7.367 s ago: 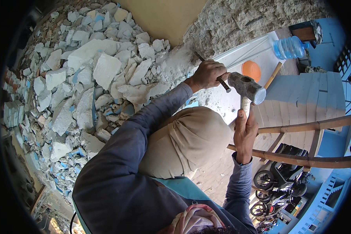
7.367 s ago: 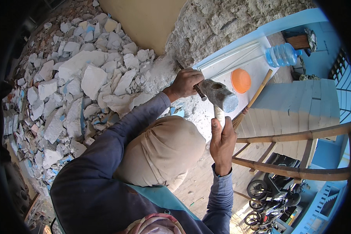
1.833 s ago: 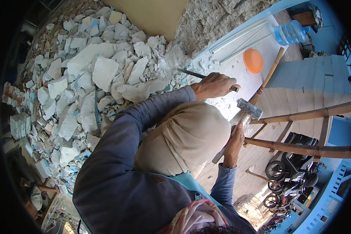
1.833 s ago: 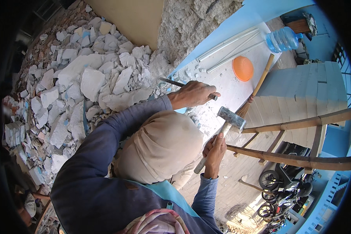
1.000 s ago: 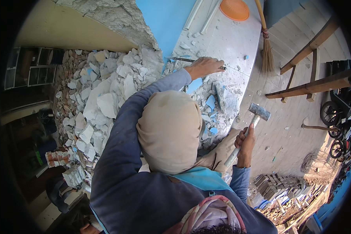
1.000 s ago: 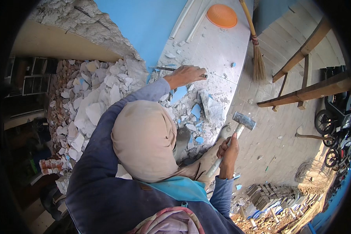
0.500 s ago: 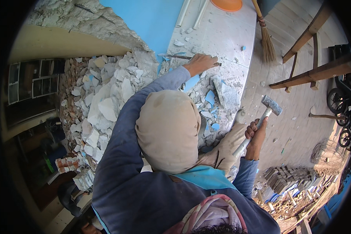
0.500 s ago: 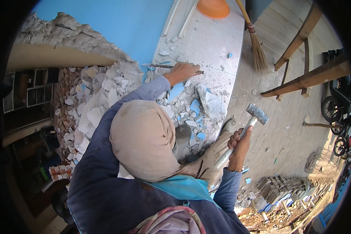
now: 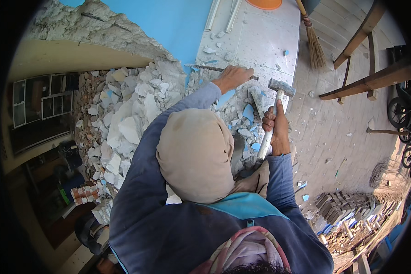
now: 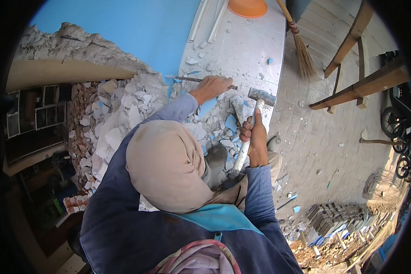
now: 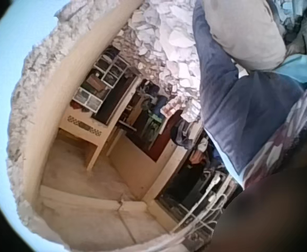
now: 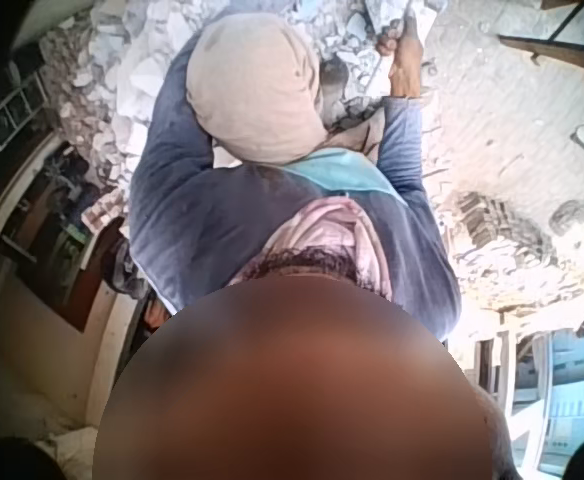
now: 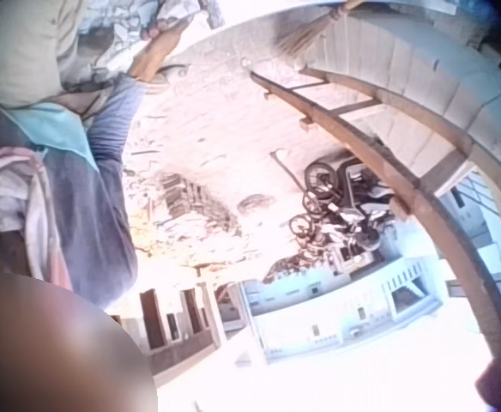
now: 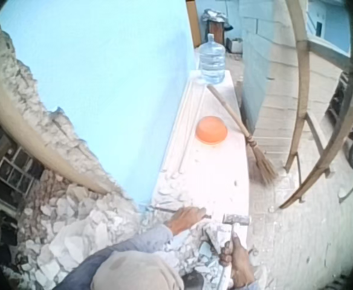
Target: The person uses a hammer and chisel to break apart a wall, removing plaster and debris. The person repeatedly strikes the wall surface, causing fragments to fall to the floor.
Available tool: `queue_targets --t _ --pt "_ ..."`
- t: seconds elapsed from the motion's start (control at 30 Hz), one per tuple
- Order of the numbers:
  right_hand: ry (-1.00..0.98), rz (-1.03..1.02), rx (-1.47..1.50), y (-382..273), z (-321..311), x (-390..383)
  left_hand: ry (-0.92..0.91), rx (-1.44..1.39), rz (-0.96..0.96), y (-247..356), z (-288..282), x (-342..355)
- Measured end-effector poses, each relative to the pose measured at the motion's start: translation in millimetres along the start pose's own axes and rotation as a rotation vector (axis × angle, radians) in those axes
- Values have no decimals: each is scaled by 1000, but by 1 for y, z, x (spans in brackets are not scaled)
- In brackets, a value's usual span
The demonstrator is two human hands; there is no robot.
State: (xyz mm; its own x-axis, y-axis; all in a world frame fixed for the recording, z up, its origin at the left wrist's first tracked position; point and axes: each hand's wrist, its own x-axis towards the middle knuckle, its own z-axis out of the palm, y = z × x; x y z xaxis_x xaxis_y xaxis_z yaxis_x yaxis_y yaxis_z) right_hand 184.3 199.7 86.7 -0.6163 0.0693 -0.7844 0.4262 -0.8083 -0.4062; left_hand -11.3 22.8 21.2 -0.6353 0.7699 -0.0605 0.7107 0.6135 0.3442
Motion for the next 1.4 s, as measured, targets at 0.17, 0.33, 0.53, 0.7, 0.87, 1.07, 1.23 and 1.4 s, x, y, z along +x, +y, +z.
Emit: queue_targets --t 0.17,0.33,0.53,0.7,0.87,1.07,1.23,1.4 --pt "154 -250 324 -68 -56 -23 -15 -4 -15 -1 5 -2" --pt "446 -700 387 -53 6 -7 39 -12 34 -4 9 -3" --pt "-66 42 -138 14 24 -15 -54 45 14 1 19 -24" --pt "-9 -242 74 -58 -18 -28 -1 -38 11 -3 5 -24" --pt "141 -513 197 -101 -36 -59 148 -134 77 6 -30 -26" --pt "108 -445 257 -89 -63 -70 260 -93 142 20 -49 -12" --pt "96 -313 315 -72 -75 -61 236 -68 110 15 -55 -6" --pt "107 -308 274 -65 -76 -62 187 -34 76 15 -61 -7"
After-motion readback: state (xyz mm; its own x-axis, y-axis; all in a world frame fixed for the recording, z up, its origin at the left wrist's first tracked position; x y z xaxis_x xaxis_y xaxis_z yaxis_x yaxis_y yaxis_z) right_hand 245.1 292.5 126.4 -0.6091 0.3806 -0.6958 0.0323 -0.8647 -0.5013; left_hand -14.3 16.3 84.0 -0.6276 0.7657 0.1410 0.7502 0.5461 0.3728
